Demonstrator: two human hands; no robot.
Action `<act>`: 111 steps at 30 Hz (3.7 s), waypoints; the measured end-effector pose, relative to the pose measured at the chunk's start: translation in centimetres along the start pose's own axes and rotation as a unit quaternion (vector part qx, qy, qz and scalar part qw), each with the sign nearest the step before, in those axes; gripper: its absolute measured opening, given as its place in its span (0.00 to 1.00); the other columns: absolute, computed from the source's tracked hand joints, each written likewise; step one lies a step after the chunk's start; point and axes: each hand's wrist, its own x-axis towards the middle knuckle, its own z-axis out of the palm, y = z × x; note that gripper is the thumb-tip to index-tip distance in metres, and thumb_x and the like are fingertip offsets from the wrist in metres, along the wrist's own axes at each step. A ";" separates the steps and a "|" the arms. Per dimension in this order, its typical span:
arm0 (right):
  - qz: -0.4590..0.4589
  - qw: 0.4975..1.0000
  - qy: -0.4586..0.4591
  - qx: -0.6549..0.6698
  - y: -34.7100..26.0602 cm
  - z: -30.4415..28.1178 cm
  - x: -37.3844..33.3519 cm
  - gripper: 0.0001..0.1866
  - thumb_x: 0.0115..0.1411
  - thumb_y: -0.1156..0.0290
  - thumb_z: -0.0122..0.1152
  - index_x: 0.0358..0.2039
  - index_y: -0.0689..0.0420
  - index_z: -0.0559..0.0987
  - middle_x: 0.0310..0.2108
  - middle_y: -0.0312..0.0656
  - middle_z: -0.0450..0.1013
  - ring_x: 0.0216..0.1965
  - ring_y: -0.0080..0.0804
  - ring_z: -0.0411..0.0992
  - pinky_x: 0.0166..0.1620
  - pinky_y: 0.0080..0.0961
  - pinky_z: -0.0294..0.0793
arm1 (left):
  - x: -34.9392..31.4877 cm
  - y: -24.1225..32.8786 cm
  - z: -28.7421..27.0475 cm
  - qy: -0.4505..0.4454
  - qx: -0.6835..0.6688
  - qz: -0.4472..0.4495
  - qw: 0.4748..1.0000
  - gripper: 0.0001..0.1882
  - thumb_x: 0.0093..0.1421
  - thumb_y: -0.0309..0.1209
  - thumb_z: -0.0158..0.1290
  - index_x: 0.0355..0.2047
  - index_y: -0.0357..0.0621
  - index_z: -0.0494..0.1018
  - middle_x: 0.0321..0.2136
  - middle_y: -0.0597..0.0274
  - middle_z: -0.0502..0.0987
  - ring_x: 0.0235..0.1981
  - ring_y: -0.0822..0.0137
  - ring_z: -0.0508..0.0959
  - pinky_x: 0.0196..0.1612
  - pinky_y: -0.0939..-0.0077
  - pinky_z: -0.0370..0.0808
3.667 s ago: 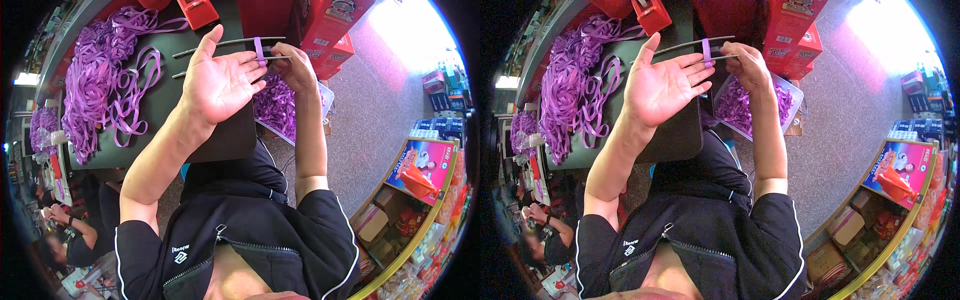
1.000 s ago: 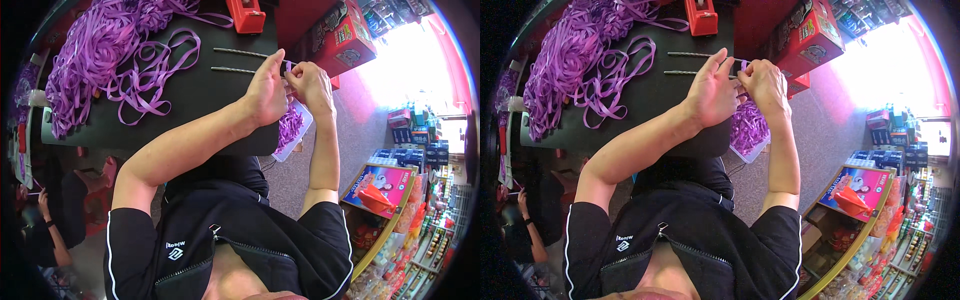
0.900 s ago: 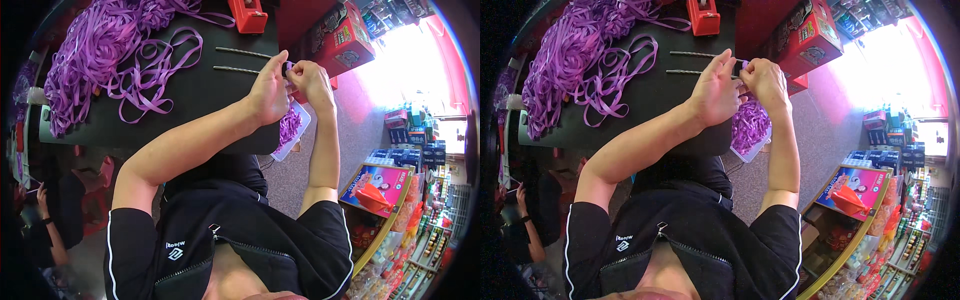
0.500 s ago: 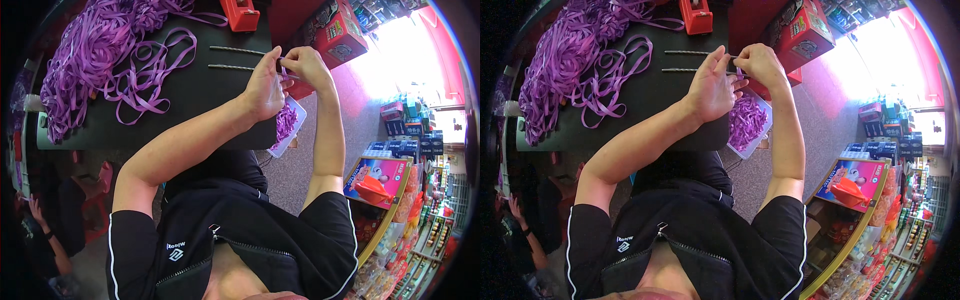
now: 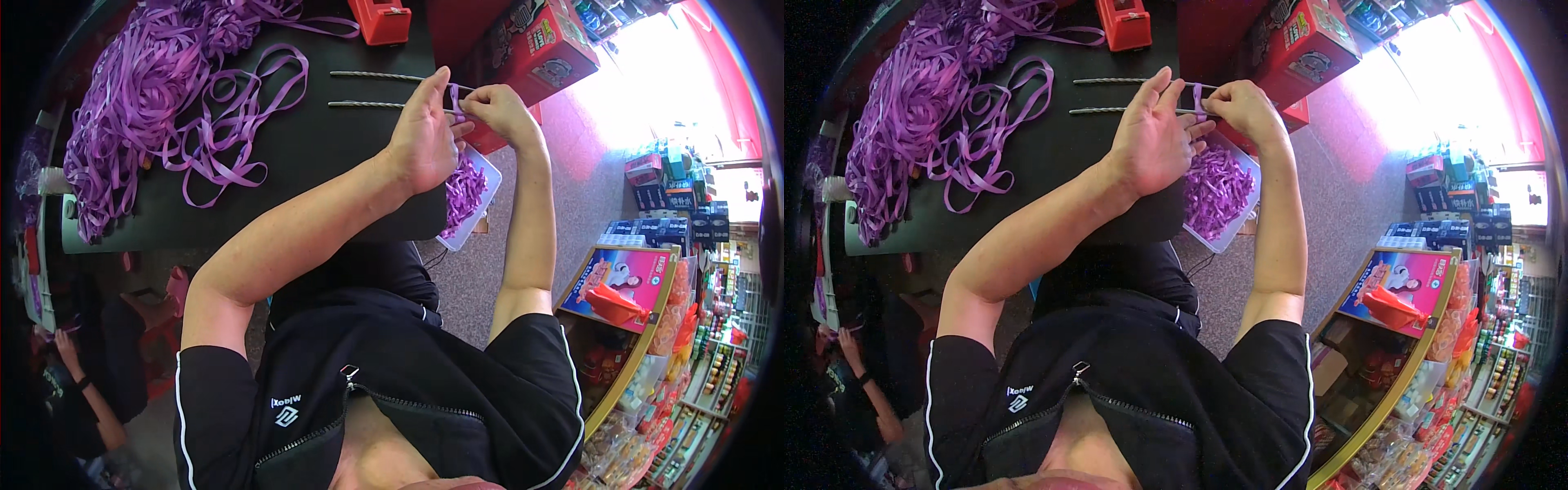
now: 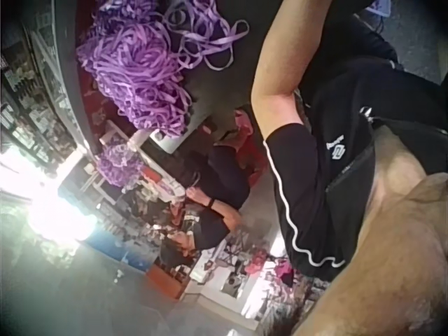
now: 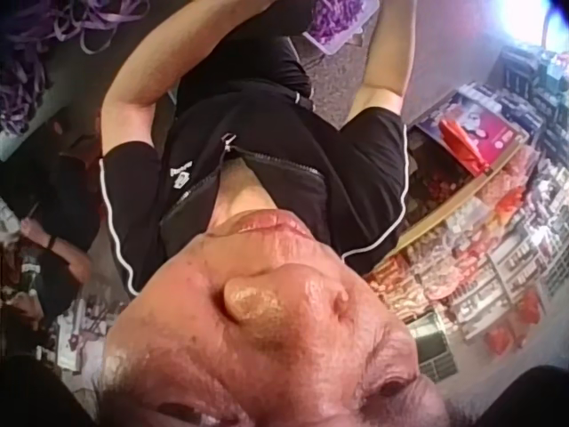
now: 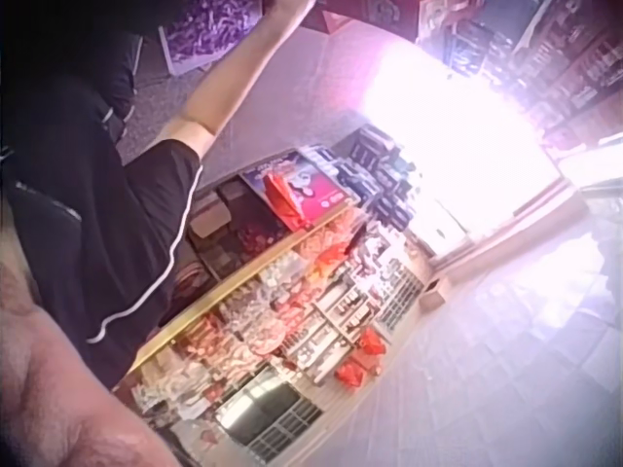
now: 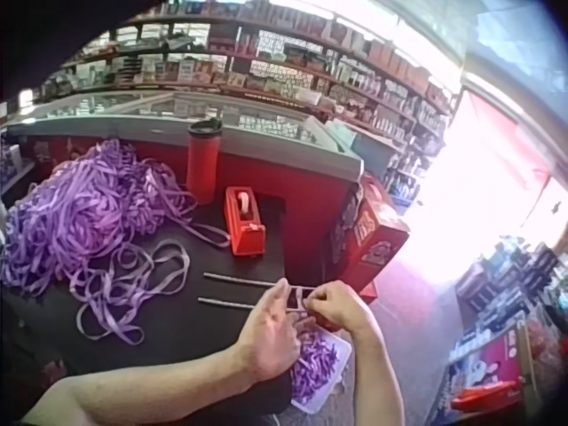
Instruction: Tying purple ribbons around a metal jig to create small ribbon bows.
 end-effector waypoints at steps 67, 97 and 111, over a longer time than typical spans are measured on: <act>0.042 0.888 -0.119 0.442 1.6 0.0 1.3 0.21 0.57 0.71 0.61 0.49 0.65 0.70 0.37 0.40 0.73 0.33 0.24 0.73 0.39 0.20 0.74 | -3.4 4.6 -4.6 0.031 0.855 0.316 0.411 0.27 0.57 0.41 0.53 0.53 0.39 0.65 0.60 0.42 0.55 0.64 0.45 0.51 0.64 0.51 0.48; 0.185 0.945 -0.181 -0.198 14.8 13.4 -17.6 0.18 0.57 0.53 0.55 0.39 0.53 0.79 0.38 0.46 0.76 0.39 0.49 0.74 0.41 0.41 0.71 | -20.9 4.3 -6.4 -0.058 0.732 0.505 0.453 0.16 0.51 0.29 0.55 0.41 0.38 0.73 0.45 0.51 0.74 0.48 0.54 0.74 0.54 0.57 0.68; -0.309 0.946 -0.093 -0.021 -27.3 10.4 -5.6 0.11 0.59 0.67 0.57 0.33 0.62 0.79 0.29 0.45 0.75 0.28 0.32 0.72 0.33 0.26 0.67 | -29.5 4.0 -19.0 0.371 0.758 0.445 0.301 0.24 0.55 0.31 0.55 0.53 0.53 0.67 0.59 0.61 0.60 0.65 0.52 0.50 0.63 0.52 0.52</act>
